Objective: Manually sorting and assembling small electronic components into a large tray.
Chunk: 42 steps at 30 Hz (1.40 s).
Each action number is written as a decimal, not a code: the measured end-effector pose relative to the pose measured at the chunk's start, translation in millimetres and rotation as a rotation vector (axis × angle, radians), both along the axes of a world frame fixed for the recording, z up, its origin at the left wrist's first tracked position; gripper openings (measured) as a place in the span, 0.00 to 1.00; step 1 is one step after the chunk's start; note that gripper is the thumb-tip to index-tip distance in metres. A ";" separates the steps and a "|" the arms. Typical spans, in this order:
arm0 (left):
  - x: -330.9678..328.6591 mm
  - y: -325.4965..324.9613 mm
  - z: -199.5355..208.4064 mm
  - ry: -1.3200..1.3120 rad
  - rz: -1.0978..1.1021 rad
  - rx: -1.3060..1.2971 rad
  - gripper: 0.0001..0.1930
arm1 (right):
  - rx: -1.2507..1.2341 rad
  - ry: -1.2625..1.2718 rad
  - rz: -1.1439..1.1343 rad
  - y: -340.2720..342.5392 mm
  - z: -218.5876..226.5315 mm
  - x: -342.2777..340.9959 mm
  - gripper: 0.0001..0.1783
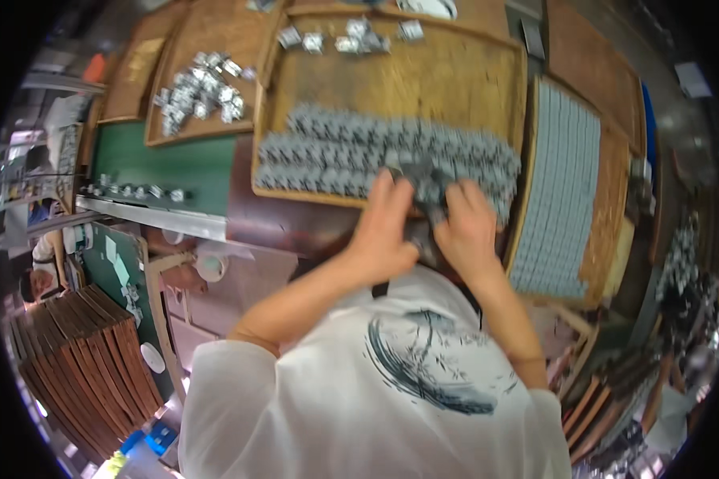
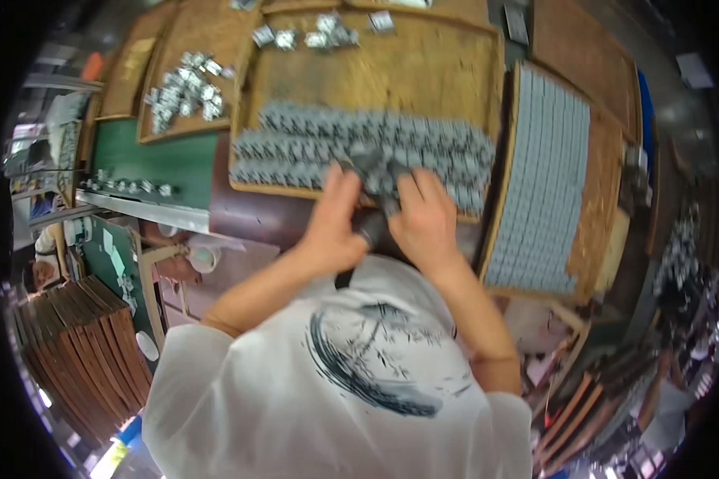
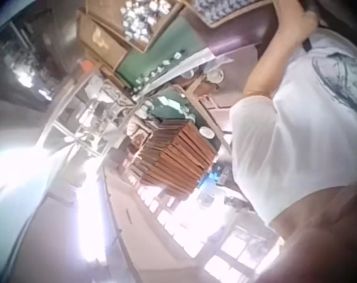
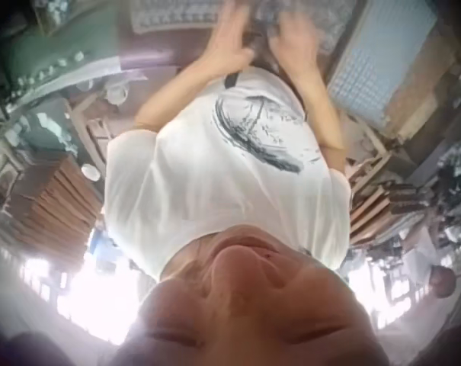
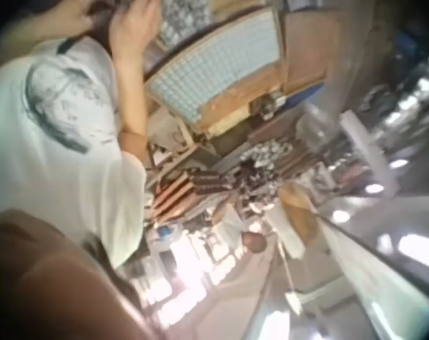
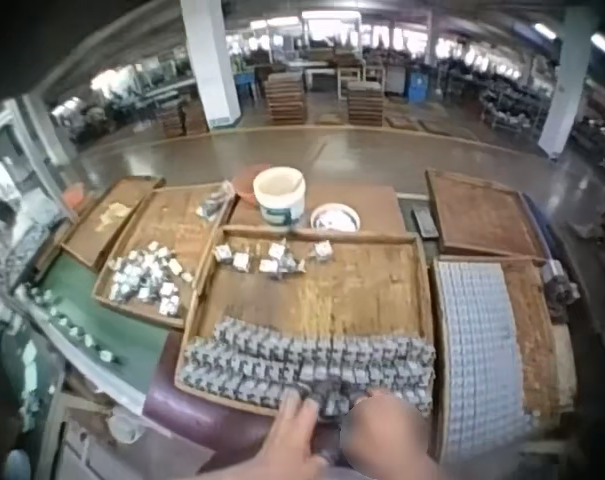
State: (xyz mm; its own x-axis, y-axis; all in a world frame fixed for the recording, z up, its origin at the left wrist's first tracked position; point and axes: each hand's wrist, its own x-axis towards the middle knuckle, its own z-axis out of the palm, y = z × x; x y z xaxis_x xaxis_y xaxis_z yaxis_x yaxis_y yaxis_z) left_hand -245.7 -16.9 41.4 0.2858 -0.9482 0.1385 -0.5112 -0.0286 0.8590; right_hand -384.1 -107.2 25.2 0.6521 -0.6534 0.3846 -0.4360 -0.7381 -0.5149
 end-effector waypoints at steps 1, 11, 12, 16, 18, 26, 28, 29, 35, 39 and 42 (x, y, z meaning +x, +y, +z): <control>-5.5 -2.5 -4.2 -0.015 0.010 -0.050 0.35 | 0.076 -0.039 -0.043 3.0 -3.2 3.3 0.14; 7.4 -14.9 -5.5 -0.055 -0.099 -0.269 0.34 | 0.855 -0.074 0.111 -7.6 19.6 -6.6 0.23; 5.9 -17.1 -3.0 -0.050 -0.135 -0.265 0.34 | 1.122 -0.156 0.208 -10.1 15.1 -7.4 0.24; 2.4 -12.8 2.6 -0.094 -0.174 -0.207 0.32 | 0.919 -0.056 0.151 -6.7 13.7 -14.2 0.23; 10.4 -12.7 2.5 -0.143 -0.166 -0.164 0.30 | 0.944 -0.044 0.153 -6.3 18.9 -14.8 0.23; 145.3 -22.8 7.3 -0.447 0.087 0.008 0.24 | 0.313 0.038 -0.644 -47.0 -35.4 -186.0 0.20; 200.3 -17.2 3.3 -0.321 0.212 0.178 0.27 | 0.389 -0.082 -0.805 -60.7 -26.3 -234.8 0.18; 242.1 -10.5 -17.5 -0.313 0.189 0.219 0.29 | 0.302 -0.106 -0.886 -67.8 -39.0 -276.0 0.17; 289.3 -39.5 -49.8 -0.392 -0.175 0.557 0.32 | 0.183 0.582 -1.365 -58.8 -57.9 -385.7 0.24; 281.3 -51.6 -38.1 -0.062 -0.254 0.694 0.28 | 0.340 0.576 -1.240 -54.8 -97.8 -408.8 0.24; 312.1 -46.6 -73.0 0.243 -0.116 0.732 0.27 | 0.433 0.597 -1.213 -53.3 -83.4 -399.0 0.23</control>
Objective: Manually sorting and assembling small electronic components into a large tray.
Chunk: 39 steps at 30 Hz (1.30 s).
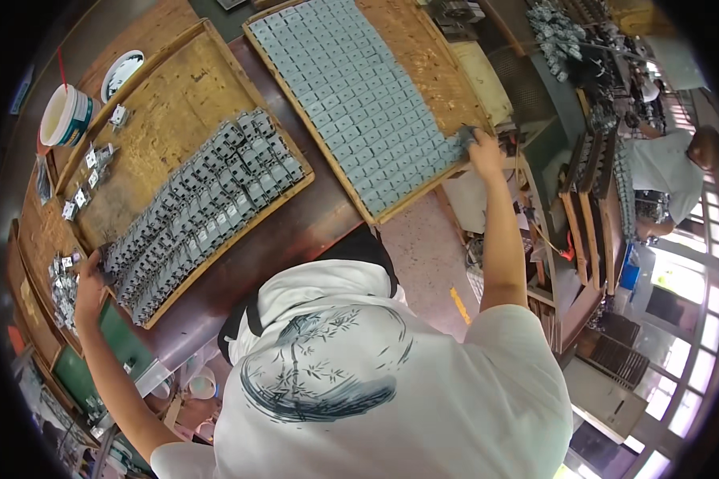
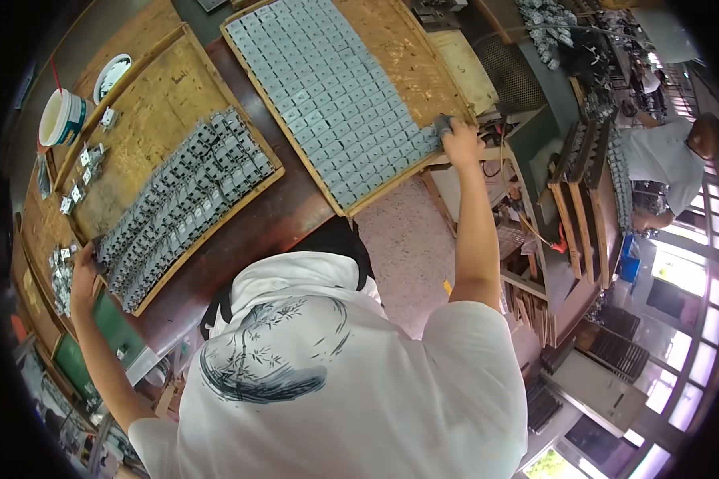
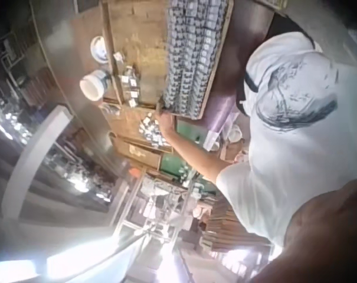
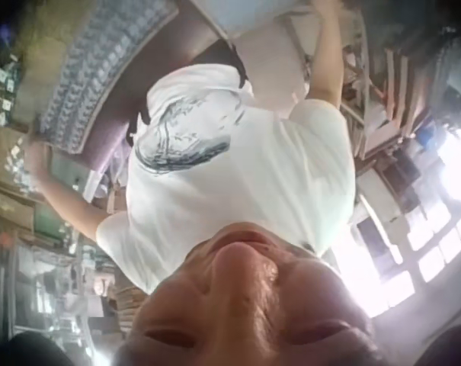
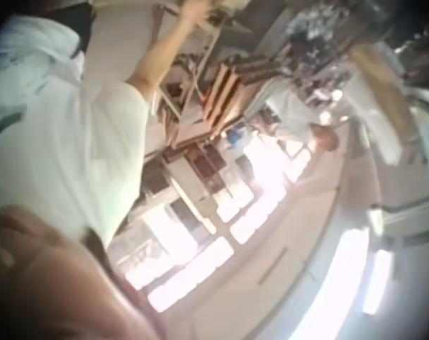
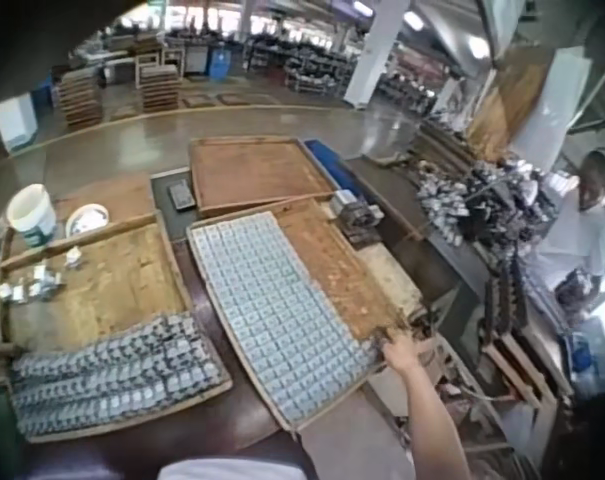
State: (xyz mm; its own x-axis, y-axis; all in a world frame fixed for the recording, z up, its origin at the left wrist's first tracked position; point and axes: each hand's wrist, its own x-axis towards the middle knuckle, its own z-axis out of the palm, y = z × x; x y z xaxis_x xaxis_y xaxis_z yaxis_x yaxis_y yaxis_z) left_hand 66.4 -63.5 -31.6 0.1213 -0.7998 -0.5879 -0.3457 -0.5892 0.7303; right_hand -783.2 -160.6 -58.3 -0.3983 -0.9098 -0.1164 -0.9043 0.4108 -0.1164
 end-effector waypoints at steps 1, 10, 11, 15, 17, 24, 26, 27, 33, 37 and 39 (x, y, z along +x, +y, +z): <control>-2.6 -5.1 -1.0 0.011 0.011 0.019 0.27 | 0.056 -0.037 -0.018 0.1 9.4 -1.4 0.23; -34.5 46.7 16.4 -0.601 -0.078 -0.299 0.34 | 0.122 -0.167 0.089 -16.6 2.6 -9.6 0.29; -27.3 60.8 19.4 -0.650 -0.036 -0.400 0.33 | 0.022 -0.222 0.148 -12.4 -3.2 -28.1 0.30; -37.6 90.0 12.6 -0.961 0.191 -0.565 0.24 | -0.318 -0.451 0.104 -10.5 -8.9 -90.2 0.17; -23.2 132.5 27.1 -0.947 0.500 -0.157 0.20 | -0.517 -0.857 -0.105 -9.0 17.6 -4.3 0.18; 4.6 220.4 -1.9 -1.076 0.548 0.486 0.22 | -0.296 -1.502 0.003 -39.5 16.8 94.8 0.21; 4.9 233.2 -19.4 -1.080 0.614 0.388 0.22 | -0.248 -1.394 0.124 -31.5 29.5 166.8 0.17; 5.5 235.5 -25.4 -1.086 0.677 0.286 0.23 | -0.232 -1.425 0.195 -29.4 30.2 190.8 0.17; -33.1 211.3 -3.5 -0.123 1.052 -0.253 0.19 | -0.080 -1.414 0.346 -6.5 68.1 310.8 0.19; -139.7 148.3 28.2 0.723 0.921 -0.602 0.16 | 0.085 -1.438 0.610 32.3 99.7 380.7 0.18; -194.3 113.9 45.3 0.983 0.812 -0.628 0.17 | 0.321 -1.358 0.609 54.8 122.7 400.8 0.17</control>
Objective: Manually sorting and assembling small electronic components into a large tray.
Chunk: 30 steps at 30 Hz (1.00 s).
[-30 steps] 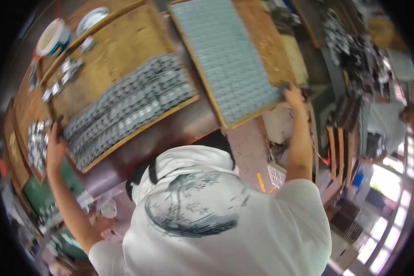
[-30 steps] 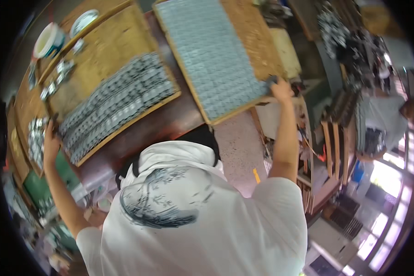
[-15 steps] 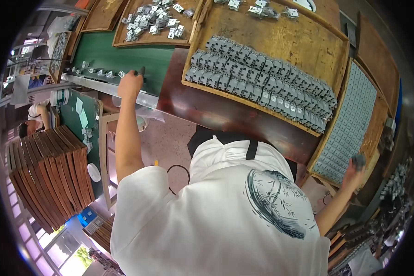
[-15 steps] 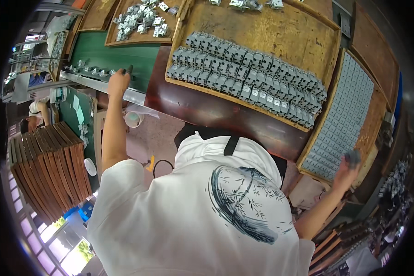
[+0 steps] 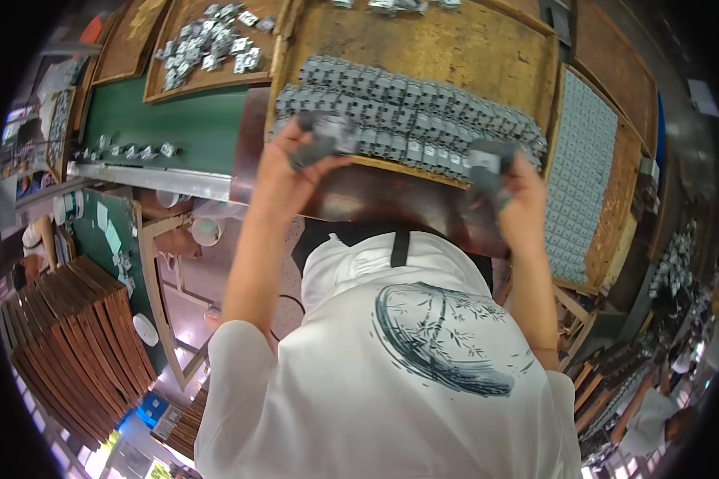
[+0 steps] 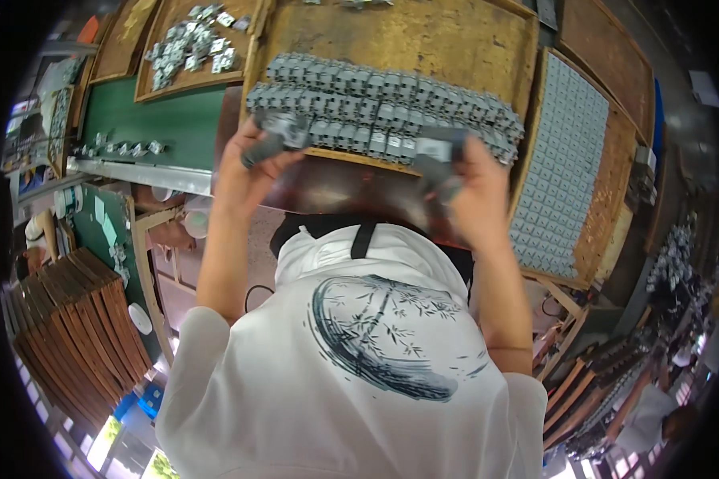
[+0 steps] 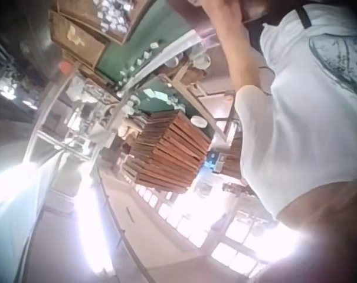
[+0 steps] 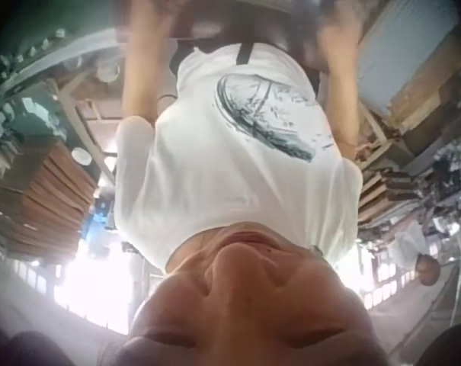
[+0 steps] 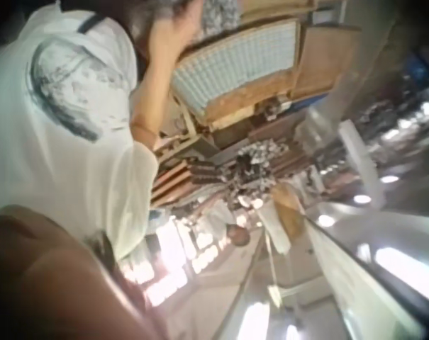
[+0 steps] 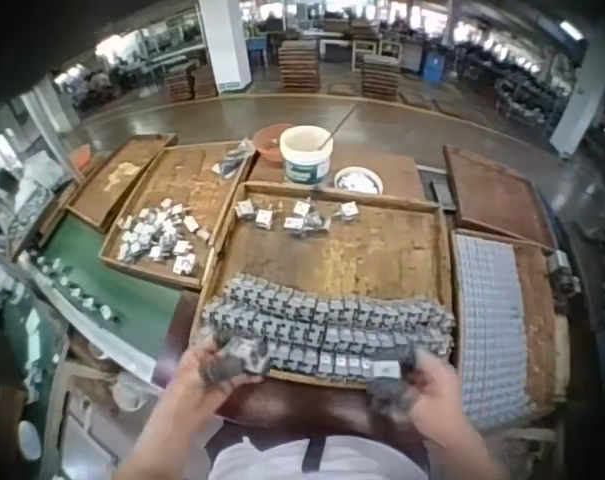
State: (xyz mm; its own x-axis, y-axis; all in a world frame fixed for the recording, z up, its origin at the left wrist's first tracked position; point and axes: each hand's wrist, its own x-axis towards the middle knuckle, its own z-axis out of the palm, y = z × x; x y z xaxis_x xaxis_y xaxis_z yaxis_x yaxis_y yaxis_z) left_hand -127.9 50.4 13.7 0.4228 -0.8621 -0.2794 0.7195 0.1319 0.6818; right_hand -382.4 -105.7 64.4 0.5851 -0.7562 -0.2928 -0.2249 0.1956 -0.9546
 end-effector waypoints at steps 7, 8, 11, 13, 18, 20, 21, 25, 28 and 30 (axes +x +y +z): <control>-73.8 -48.4 34.7 -0.256 -0.222 -0.097 0.22 | -0.752 0.224 0.168 2.5 27.2 -7.2 0.16; -76.3 -51.6 36.8 -0.323 -0.254 -0.103 0.21 | -0.752 0.234 0.152 1.7 28.5 -11.6 0.16; -87.5 -57.1 40.1 -0.304 -0.307 -0.114 0.19 | -0.781 0.221 0.164 1.3 28.6 -22.1 0.16; -93.0 -59.7 35.2 -0.378 -0.336 -0.138 0.19 | -0.802 0.229 0.156 1.6 26.5 -26.4 0.15; -115.3 -64.1 27.6 -0.521 -0.353 -0.032 0.21 | -0.936 0.236 0.142 -3.2 4.3 -28.9 0.13; -126.3 -68.2 26.7 -0.605 -0.336 0.009 0.22 | -1.089 0.253 0.138 -6.4 -6.7 -25.0 0.13; -131.1 -71.4 28.8 -0.648 -0.302 0.033 0.25 | -1.091 0.251 0.137 -5.8 -11.8 -23.3 0.13; -135.5 -71.4 16.8 -1.034 -0.240 0.129 0.36 | -1.100 0.275 0.076 1.0 -15.3 -11.3 0.13; -120.9 -75.4 8.8 -1.417 -0.145 0.126 0.39 | -0.994 0.267 0.084 3.0 -10.5 -7.7 0.14; -112.2 -80.4 19.2 -1.405 -0.158 -0.059 0.37 | -0.585 0.233 0.117 -3.5 0.9 -9.6 0.19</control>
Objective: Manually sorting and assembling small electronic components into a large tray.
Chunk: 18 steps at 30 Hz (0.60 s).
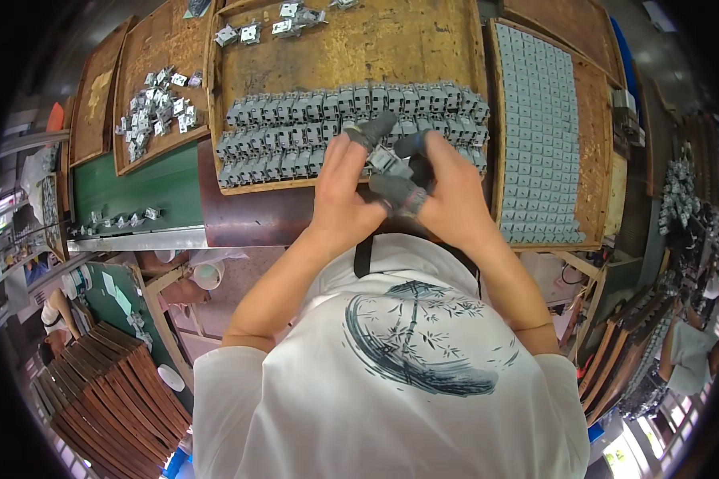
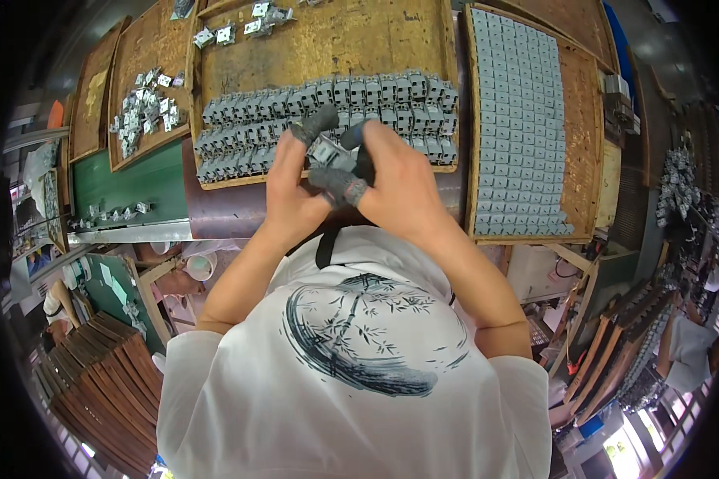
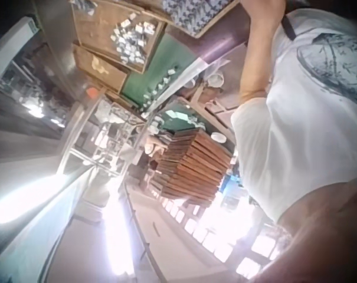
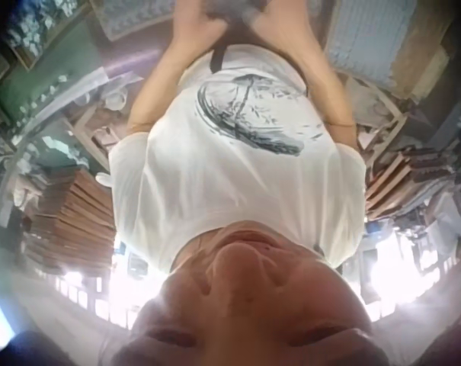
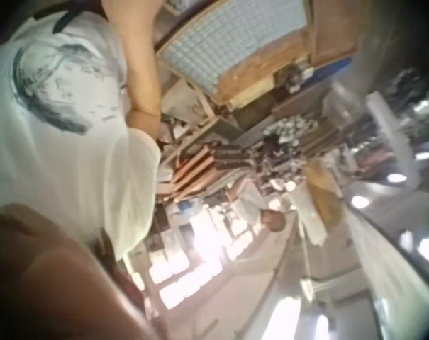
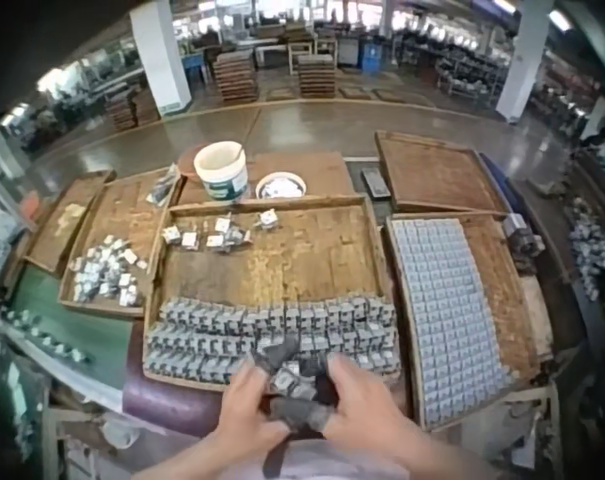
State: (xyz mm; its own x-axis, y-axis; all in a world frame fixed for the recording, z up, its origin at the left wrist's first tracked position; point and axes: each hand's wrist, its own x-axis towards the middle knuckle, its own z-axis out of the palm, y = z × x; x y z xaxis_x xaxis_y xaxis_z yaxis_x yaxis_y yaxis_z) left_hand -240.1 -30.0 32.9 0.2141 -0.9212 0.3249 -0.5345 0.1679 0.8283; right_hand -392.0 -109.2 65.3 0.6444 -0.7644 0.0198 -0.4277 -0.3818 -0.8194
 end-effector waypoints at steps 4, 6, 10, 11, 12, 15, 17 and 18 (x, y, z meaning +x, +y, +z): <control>2.4 5.9 8.1 -0.013 -0.047 -0.070 0.35 | 0.480 -0.053 0.190 -8.1 -6.4 -0.1 0.24; 4.2 8.2 7.0 -0.015 -0.038 -0.104 0.35 | 0.356 -0.086 0.219 -4.8 -9.1 4.2 0.23; 13.1 14.7 8.3 -0.015 -0.004 -0.161 0.35 | 0.297 -0.218 0.180 5.0 -7.8 20.1 0.22; 20.3 15.0 10.1 -0.047 -0.036 -0.145 0.34 | 0.294 -0.210 0.156 7.2 -9.1 24.6 0.23; 27.5 15.8 12.6 -0.080 -0.068 -0.128 0.33 | 0.290 -0.204 0.131 8.6 -10.2 28.6 0.24; 62.6 24.4 12.4 -0.280 -0.004 -0.023 0.32 | 0.225 -0.048 0.167 5.6 -6.8 21.1 0.24; 99.1 23.4 16.1 -0.361 0.219 0.008 0.31 | 0.262 -0.033 0.039 0.2 -6.4 7.1 0.20; 125.0 20.3 17.8 -0.360 0.342 0.041 0.30 | 0.274 -0.034 -0.028 -6.2 -9.4 -6.0 0.17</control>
